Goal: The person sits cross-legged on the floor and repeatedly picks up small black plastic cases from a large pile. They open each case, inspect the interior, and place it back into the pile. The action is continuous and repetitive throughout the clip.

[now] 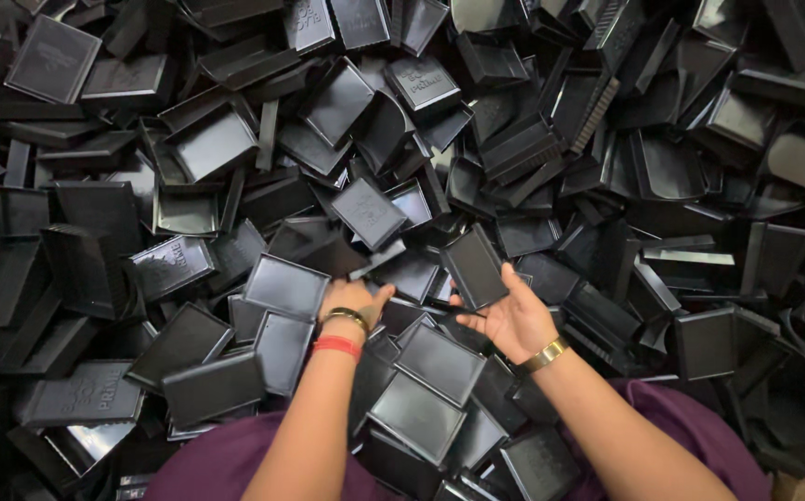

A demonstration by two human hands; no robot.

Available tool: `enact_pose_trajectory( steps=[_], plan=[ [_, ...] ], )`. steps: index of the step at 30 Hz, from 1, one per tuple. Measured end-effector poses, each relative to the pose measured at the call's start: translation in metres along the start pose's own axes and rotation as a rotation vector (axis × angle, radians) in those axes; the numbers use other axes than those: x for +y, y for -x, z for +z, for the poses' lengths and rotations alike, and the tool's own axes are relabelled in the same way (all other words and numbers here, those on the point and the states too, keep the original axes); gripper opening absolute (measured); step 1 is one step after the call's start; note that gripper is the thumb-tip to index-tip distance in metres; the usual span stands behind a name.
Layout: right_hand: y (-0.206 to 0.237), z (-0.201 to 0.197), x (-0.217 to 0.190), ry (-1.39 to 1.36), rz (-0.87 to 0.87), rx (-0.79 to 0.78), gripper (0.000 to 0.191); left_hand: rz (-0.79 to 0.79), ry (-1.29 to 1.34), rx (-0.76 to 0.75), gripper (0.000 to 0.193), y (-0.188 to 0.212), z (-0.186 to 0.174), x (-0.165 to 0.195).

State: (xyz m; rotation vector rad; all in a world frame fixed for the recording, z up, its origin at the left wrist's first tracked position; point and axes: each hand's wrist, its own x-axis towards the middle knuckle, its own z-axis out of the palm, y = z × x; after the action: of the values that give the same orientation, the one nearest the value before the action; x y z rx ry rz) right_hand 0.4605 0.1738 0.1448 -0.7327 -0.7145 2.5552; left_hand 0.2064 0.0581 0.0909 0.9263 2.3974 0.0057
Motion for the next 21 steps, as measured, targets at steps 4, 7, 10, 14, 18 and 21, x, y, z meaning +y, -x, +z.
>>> enact_pose_trajectory(
  steps=[4, 7, 10, 14, 18, 21],
  plan=[
    [-0.001, 0.000, 0.005, 0.012, 0.027, 0.015, 0.060, 0.046, -0.109, 0.032, 0.089, -0.006, 0.011, 0.007],
    [0.002, 0.000, 0.004, 0.010, 0.025, 0.024, 0.060, 0.079, -0.050, 0.118, 0.084, -0.005, 0.010, 0.005],
    [0.003, -0.002, 0.000, 0.021, 0.013, 0.043, 0.060, 0.129, -0.025, 0.167, 0.075, -0.001, 0.005, -0.001],
    [-0.001, -0.005, -0.002, -0.004, -0.005, 0.016, 0.063, 0.076, 0.077, 0.247, 0.058, 0.004, -0.014, -0.003],
    [-0.004, -0.006, 0.001, 0.006, 0.009, 0.044, 0.063, -0.055, 0.011, 0.207, 0.041, 0.006, -0.030, 0.003],
    [-0.005, -0.007, 0.004, 0.001, 0.018, 0.056, 0.063, -0.105, 0.023, 0.077, 0.036, 0.005, -0.038, 0.010]
  ],
)
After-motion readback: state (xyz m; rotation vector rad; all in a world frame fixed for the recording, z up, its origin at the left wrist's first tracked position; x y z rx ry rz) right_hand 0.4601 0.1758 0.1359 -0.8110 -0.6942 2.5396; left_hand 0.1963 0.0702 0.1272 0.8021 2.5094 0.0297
